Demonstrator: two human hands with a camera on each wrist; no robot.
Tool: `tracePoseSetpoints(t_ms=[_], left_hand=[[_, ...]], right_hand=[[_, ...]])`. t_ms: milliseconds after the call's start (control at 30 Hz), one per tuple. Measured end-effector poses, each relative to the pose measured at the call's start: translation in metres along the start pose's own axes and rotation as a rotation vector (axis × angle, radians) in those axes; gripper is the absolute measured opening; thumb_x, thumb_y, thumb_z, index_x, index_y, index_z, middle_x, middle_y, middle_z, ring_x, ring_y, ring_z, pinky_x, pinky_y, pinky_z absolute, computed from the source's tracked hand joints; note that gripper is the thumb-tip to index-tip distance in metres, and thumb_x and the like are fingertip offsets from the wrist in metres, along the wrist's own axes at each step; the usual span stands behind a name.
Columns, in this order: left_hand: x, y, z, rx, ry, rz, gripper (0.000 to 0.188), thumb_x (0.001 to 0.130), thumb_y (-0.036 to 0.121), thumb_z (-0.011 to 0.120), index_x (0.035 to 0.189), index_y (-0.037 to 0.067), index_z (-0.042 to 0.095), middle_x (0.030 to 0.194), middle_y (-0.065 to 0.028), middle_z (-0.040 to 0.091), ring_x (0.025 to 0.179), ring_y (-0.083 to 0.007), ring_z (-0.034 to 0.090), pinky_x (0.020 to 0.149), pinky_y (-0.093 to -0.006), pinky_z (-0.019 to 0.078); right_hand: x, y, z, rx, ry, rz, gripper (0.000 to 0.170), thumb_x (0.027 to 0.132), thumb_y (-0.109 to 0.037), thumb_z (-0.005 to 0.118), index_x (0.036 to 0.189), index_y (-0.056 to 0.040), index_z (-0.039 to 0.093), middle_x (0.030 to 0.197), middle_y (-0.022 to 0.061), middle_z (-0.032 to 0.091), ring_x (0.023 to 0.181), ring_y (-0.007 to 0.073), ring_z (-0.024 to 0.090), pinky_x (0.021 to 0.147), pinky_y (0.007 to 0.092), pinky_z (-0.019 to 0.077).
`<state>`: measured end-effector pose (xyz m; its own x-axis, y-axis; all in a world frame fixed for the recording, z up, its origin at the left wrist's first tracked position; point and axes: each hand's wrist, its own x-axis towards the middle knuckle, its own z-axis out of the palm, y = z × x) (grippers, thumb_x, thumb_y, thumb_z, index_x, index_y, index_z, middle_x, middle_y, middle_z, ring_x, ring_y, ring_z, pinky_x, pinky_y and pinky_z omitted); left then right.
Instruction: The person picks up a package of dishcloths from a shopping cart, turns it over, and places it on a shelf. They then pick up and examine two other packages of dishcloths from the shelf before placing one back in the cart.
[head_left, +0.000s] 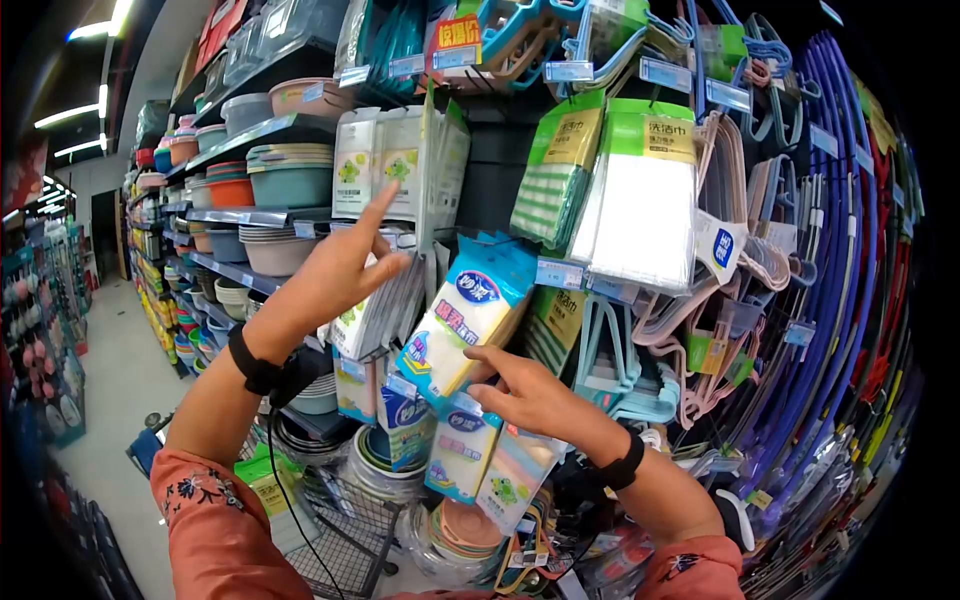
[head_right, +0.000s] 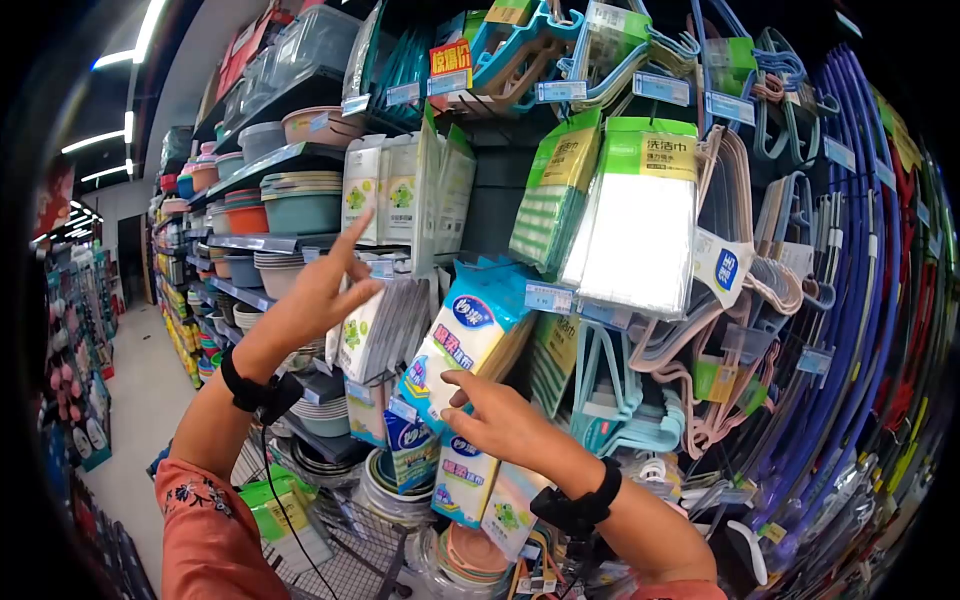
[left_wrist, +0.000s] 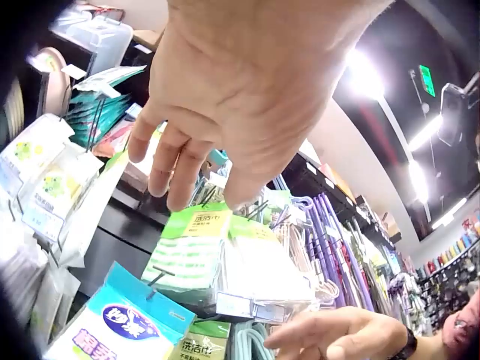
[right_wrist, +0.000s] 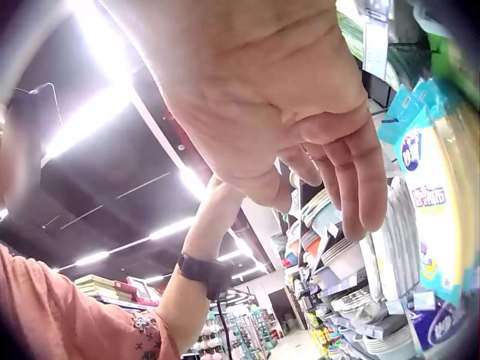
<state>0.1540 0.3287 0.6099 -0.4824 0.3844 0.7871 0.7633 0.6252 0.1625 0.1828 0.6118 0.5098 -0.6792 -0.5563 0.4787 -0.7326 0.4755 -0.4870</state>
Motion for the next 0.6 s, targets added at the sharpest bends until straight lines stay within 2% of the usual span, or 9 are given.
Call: tracePoseSetpoints(t_ms=[67, 133, 267, 367, 600], left_hand=[[0.003, 0.013, -0.005, 0.039, 0.173, 0.13, 0.078, 0.09, 0.012, 0.068, 0.154, 0.002, 0.025, 0.08, -0.0155, 0.067, 0.076, -0.0308, 0.065, 0.075, -0.0403, 0.0501], [0.007, 0.018, -0.008, 0.051, 0.303, 0.24, 0.077, 0.087, 0.005, 0.066, 0.152, 0.0, 0.026, 0.071, -0.0158, 0.064, 0.068, -0.0322, 0.064, 0.069, -0.0419, 0.0497], [0.008, 0.023, -0.013, 0.047, 0.33, 0.234, 0.073, 0.087, 0.002, 0.062, 0.151, -0.001, 0.027, 0.069, -0.0168, 0.062, 0.065, -0.0343, 0.062, 0.065, -0.0437, 0.0481], [0.007, 0.021, -0.017, 0.006, 0.247, 0.144, 0.077, 0.092, 0.003, 0.062, 0.156, 0.005, 0.021, 0.072, -0.0064, 0.055, 0.067, -0.0162, 0.055, 0.069, -0.031, 0.0467], [0.0, -0.014, -0.014, -0.002, 0.22, 0.129, 0.074, 0.091, 0.005, 0.064, 0.154, 0.002, 0.025, 0.066, -0.0083, 0.052, 0.06, -0.0192, 0.054, 0.062, -0.0331, 0.0456]], right_hand=[[-0.009, -0.002, 0.008, 0.087, 0.014, 0.052, 0.056, 0.094, -0.025, 0.061, 0.14, 0.002, 0.044, 0.106, 0.0203, 0.068, 0.088, 0.0284, 0.069, 0.076, 0.0383, 0.0525], [-0.019, -0.003, 0.013, 0.188, 0.02, 0.087, 0.056, 0.095, -0.024, 0.061, 0.141, 0.0016, 0.042, 0.106, 0.0177, 0.068, 0.085, 0.0245, 0.07, 0.072, 0.0362, 0.053], [-0.036, 0.006, 0.029, 0.349, 0.019, 0.16, 0.056, 0.096, -0.023, 0.061, 0.143, 0.0003, 0.042, 0.106, 0.0132, 0.067, 0.083, 0.0191, 0.07, 0.065, 0.0316, 0.0535], [-0.048, 0.011, 0.036, 0.375, -0.014, 0.248, 0.056, 0.096, -0.025, 0.061, 0.144, -0.0013, 0.041, 0.105, 0.0112, 0.066, 0.084, 0.0186, 0.071, 0.063, 0.03, 0.054], [-0.061, 0.018, 0.043, 0.364, -0.01, 0.382, 0.057, 0.097, -0.025, 0.06, 0.145, -0.0022, 0.04, 0.111, 0.0134, 0.062, 0.084, 0.0204, 0.071, 0.064, 0.0311, 0.0556]])
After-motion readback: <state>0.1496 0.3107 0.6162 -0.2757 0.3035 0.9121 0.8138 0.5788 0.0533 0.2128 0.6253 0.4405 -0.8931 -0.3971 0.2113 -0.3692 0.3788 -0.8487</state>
